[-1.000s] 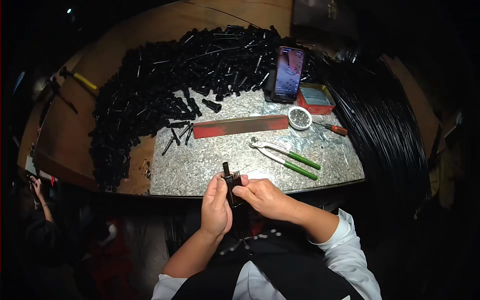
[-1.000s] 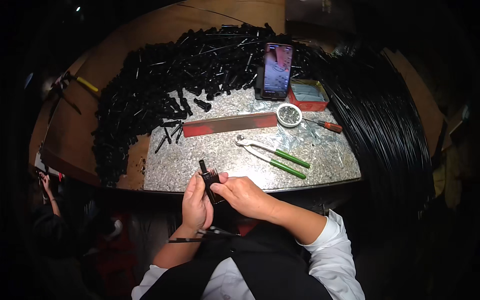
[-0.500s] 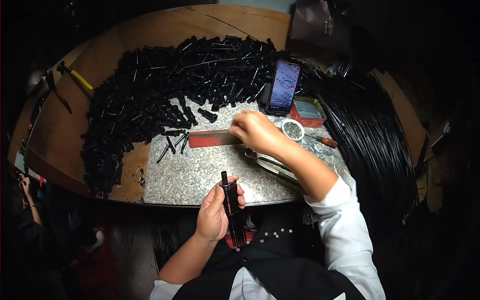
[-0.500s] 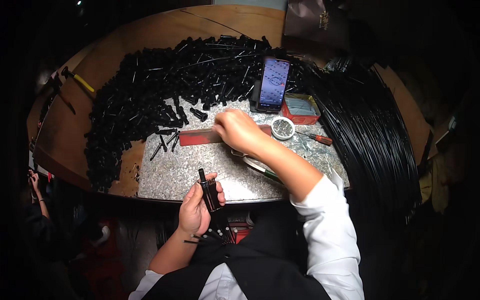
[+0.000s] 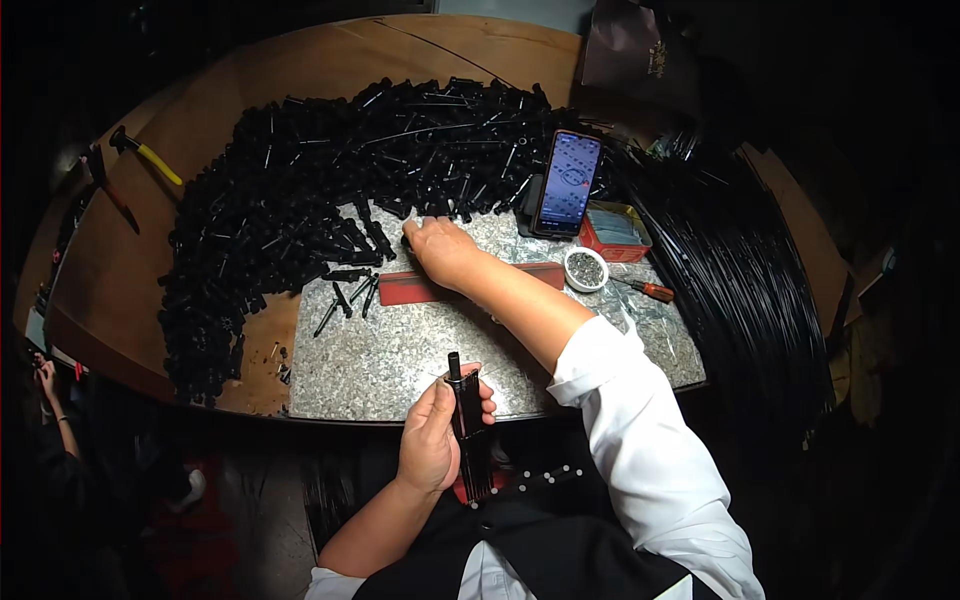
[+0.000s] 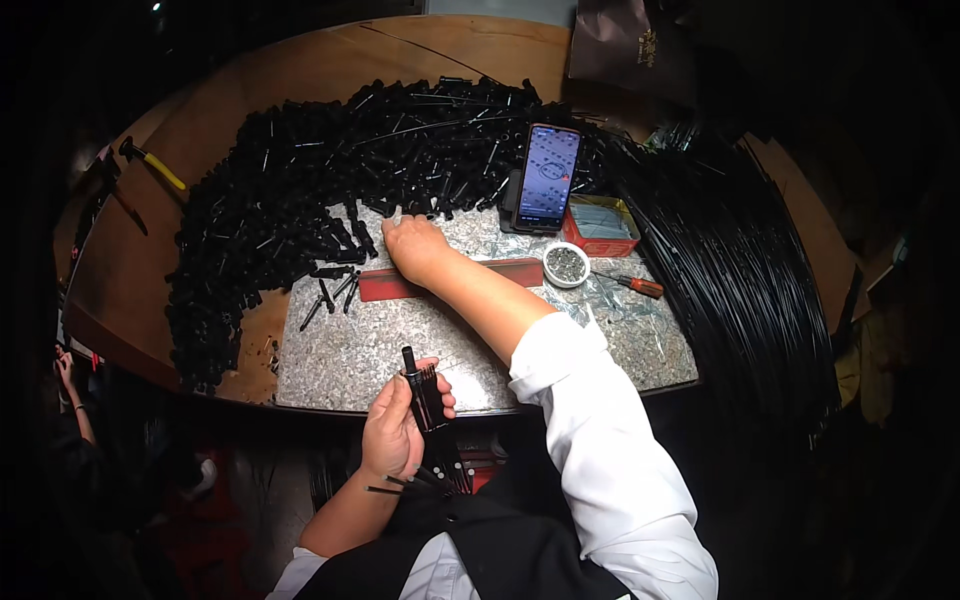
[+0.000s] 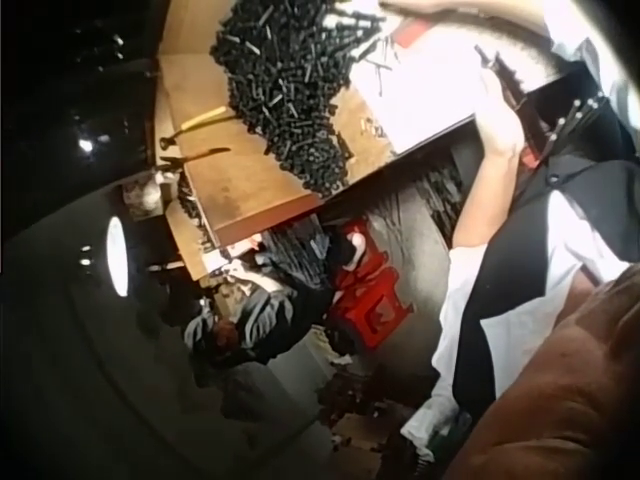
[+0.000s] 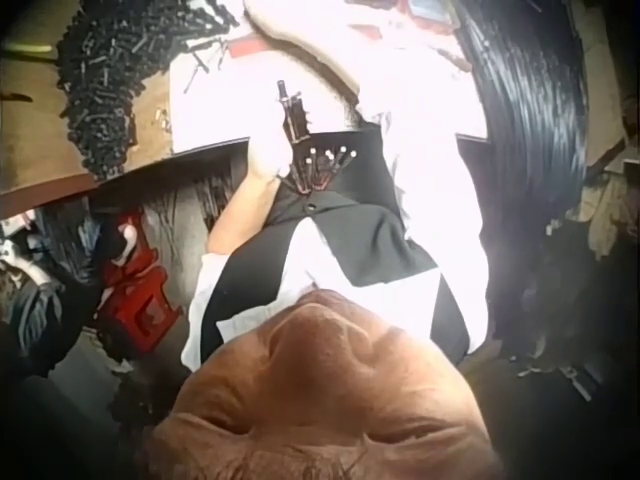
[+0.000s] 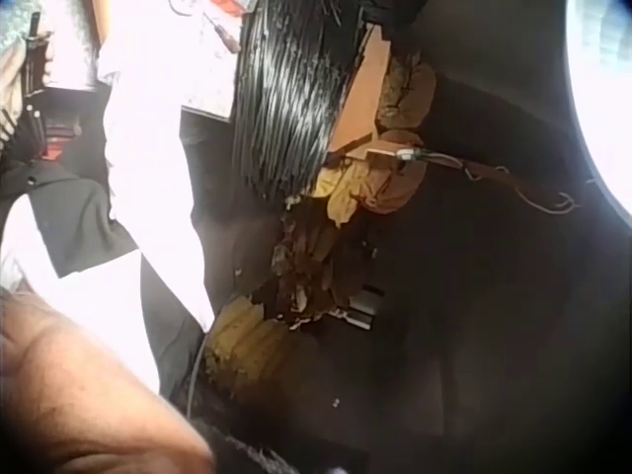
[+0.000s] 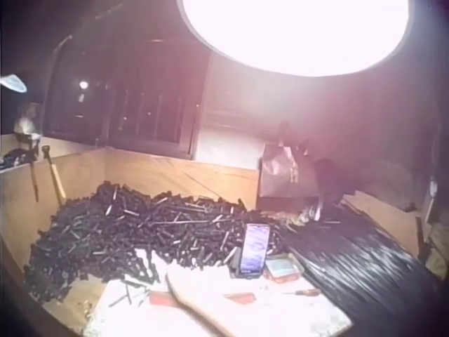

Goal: Assembling bundles of wires into connectors and securing them using tools.

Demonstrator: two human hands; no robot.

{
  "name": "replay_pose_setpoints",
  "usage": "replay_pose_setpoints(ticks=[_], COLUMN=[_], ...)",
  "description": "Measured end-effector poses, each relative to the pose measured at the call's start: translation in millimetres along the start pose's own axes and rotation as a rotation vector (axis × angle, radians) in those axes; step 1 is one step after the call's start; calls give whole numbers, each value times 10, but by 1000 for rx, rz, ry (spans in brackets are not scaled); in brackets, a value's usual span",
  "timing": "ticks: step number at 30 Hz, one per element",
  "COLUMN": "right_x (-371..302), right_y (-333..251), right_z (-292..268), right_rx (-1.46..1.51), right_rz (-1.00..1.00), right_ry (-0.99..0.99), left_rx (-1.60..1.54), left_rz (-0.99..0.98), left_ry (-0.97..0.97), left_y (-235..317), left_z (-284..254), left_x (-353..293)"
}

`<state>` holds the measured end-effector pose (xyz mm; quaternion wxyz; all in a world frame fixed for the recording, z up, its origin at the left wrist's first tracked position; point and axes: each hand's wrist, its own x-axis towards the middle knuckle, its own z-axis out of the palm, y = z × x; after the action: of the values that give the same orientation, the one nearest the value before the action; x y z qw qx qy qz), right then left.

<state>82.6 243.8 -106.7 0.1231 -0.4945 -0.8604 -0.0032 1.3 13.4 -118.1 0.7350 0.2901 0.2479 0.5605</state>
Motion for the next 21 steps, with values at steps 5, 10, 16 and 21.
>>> replay_pose_setpoints(ticks=[5,10,16,21], right_x=[-422,-931,-1368,-1491], right_y=[-84,-169,-150,-192], right_z=[-419,-914,-1081,-1136], right_rx=[120,903,1477,1537], right_rz=[-88,-23,98,90], right_ry=[-7,-65,-150,-196], left_rx=[27,0,12,18], left_rz=[16,17,14,10], left_ry=[11,-32,-25,-31], left_y=[1,-20,-22,-21], left_z=[25,81,131,151], left_x=[-37,-60,-109,-123])
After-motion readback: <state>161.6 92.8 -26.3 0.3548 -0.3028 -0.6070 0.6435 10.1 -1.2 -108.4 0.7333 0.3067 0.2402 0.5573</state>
